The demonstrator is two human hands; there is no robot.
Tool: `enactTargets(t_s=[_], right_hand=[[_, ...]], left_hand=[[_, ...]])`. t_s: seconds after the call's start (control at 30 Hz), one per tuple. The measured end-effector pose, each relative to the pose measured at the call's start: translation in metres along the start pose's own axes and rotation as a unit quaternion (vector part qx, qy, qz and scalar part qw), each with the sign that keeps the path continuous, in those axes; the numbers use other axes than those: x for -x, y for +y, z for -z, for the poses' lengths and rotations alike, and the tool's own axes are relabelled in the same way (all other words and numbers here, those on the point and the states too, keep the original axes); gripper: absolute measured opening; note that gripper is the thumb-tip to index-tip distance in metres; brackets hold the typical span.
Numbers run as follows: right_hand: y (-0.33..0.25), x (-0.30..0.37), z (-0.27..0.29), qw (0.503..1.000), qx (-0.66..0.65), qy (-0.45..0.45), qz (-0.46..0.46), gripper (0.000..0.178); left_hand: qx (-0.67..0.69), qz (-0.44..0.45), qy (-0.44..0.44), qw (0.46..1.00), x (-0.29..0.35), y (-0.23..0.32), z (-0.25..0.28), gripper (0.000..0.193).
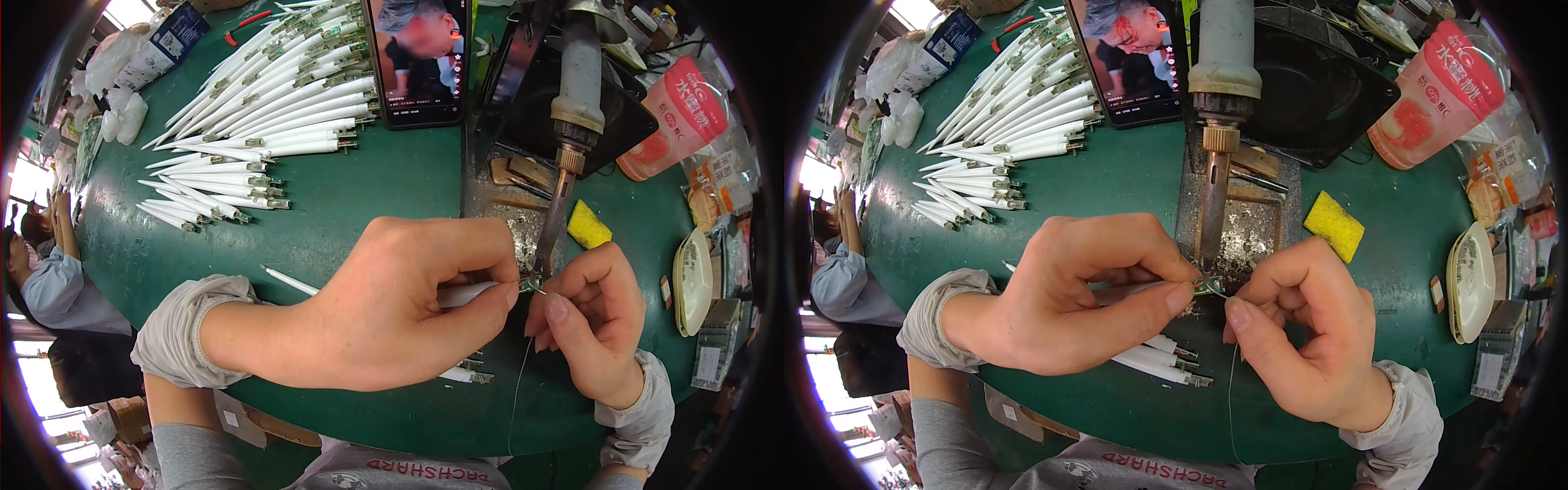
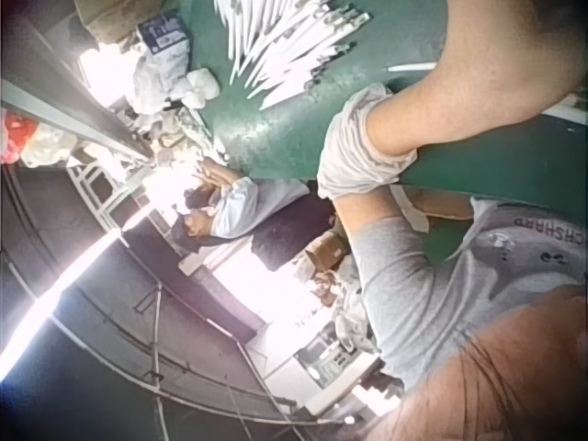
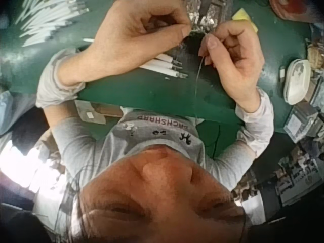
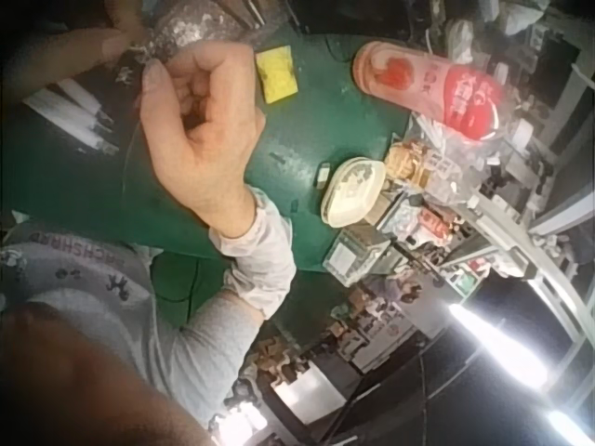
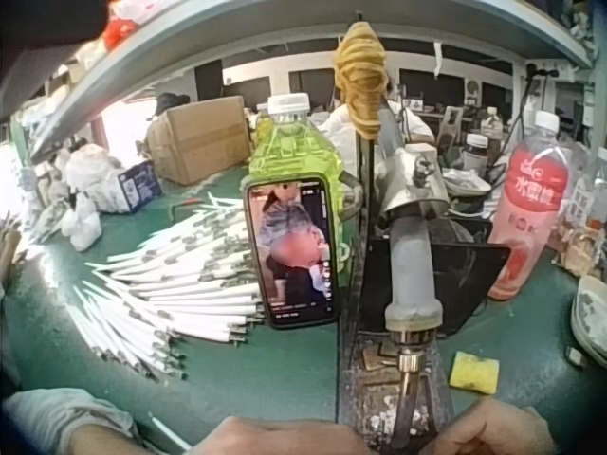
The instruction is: The person solders wiring onto small circuit boards attached to white plastic tubes on an assembly line. This is done using a soldering iron and solder wire.
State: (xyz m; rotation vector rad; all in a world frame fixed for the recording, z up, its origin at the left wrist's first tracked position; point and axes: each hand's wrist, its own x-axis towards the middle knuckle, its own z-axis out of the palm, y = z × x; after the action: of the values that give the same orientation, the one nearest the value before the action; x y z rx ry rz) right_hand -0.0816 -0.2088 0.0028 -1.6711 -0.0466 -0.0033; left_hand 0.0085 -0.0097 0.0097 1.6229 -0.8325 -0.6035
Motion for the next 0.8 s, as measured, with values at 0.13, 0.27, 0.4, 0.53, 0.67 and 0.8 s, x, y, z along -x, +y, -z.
enactTargets(t_s=[0.13,0.27,0.4,0.53,0.67,0.8], right_hand=[[0.000,0.000,-0.001,1.000,-0.004,0.003,0.018,0.015],[0.002,-0.001,-0.002,0.999,-0.009,0.003,0.034,0.015],[0.003,-0.001,-0.003,0.999,-0.014,0.009,0.029,0.015],[0.006,0.000,0.000,0.999,-0.007,-0.003,0.053,0.015],[0.011,0.000,0.002,0.997,-0.011,-0.003,0.075,0.015],[0.015,0.000,0.002,0.997,-0.030,-0.003,0.075,0.015]], left_hand=[[-0.009,-0.024,0.003,1.000,-0.001,-0.001,0.000,0.005],[-0.032,-0.073,0.020,0.997,-0.003,-0.004,-0.001,0.005],[-0.023,-0.087,0.047,0.995,-0.002,-0.006,-0.005,0.005],[-0.026,-0.064,0.032,0.997,-0.002,-0.002,-0.001,0.005],[-0.036,-0.047,0.027,0.998,0.002,0.000,-0.002,0.006],[-0.030,-0.032,0.038,0.998,0.002,-0.002,-0.003,0.007]])
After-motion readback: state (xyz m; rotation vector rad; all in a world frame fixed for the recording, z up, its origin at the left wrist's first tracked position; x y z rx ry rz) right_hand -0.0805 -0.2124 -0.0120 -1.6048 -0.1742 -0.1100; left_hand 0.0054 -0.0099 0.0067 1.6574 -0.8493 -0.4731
